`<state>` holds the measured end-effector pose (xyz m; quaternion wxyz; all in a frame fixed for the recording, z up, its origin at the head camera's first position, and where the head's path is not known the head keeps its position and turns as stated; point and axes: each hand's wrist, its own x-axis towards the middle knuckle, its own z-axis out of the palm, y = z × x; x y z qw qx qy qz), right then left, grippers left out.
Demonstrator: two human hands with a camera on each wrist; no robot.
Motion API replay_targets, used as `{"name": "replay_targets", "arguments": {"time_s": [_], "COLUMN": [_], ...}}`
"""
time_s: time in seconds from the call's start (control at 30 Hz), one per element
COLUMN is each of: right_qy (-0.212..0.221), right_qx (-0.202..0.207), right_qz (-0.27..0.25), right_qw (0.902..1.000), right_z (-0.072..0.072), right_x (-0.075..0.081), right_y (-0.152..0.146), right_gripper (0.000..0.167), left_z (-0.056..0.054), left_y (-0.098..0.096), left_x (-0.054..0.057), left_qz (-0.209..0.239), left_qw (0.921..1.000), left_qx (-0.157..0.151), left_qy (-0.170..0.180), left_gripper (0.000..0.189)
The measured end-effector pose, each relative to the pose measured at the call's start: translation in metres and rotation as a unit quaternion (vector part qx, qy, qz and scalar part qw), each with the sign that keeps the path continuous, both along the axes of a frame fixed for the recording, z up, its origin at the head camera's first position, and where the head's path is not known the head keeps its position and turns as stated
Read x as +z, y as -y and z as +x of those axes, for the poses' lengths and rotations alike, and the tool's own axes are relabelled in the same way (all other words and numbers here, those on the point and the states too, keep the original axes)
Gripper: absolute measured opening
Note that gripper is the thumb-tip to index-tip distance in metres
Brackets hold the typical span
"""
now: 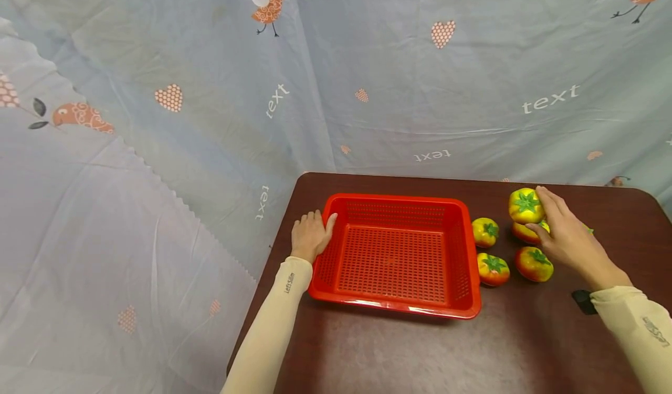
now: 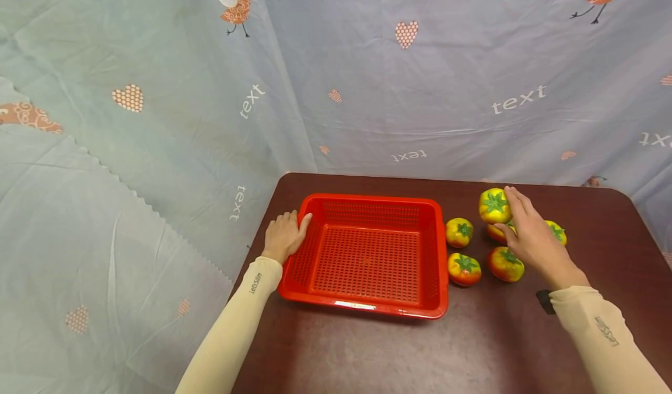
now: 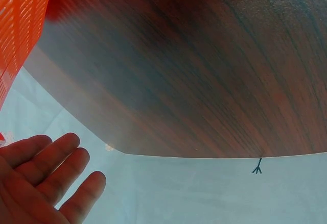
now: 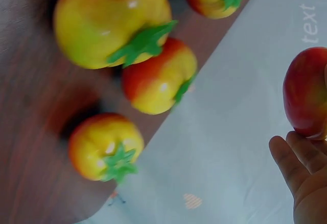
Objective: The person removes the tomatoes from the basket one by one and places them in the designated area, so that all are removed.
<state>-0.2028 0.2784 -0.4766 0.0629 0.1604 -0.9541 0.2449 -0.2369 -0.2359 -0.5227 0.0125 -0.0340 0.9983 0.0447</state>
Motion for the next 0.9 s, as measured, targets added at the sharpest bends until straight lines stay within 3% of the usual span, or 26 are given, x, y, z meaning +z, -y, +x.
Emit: {"name": "replay_targets", "arguments": {"time_s": [0.33,0.57,0.9], "right_qy": [0.000,0.006,0.017], "right_qx": [-0.026,-0.068,-0.077], "right_qz": [-0.011,0.007,0.005], "right_qw": [0.9996,0.9976,0.9969], "right_z": [0.025,0.040,0.061], "right_x": [-0.025,-0.047,-0.077], "right_y": [-0.031,-0.045,-0.057], "right_gripper": [0.083,0.077,0.073], "left_z": [-0.001,-0.001,-0.001], "left_y": [0.000,0.001,0.000], "left_x": [0.003,0.003,0.001], "left_qz": [0.000,0.004,0.000], "left_qw": [1.0000,0.9999,0.9998], "left_qx": [-0.002,0.000,0.000], "left_qy": [0.009,0.010,0.019], "left_gripper": [0.083,0.081,0.083]}}
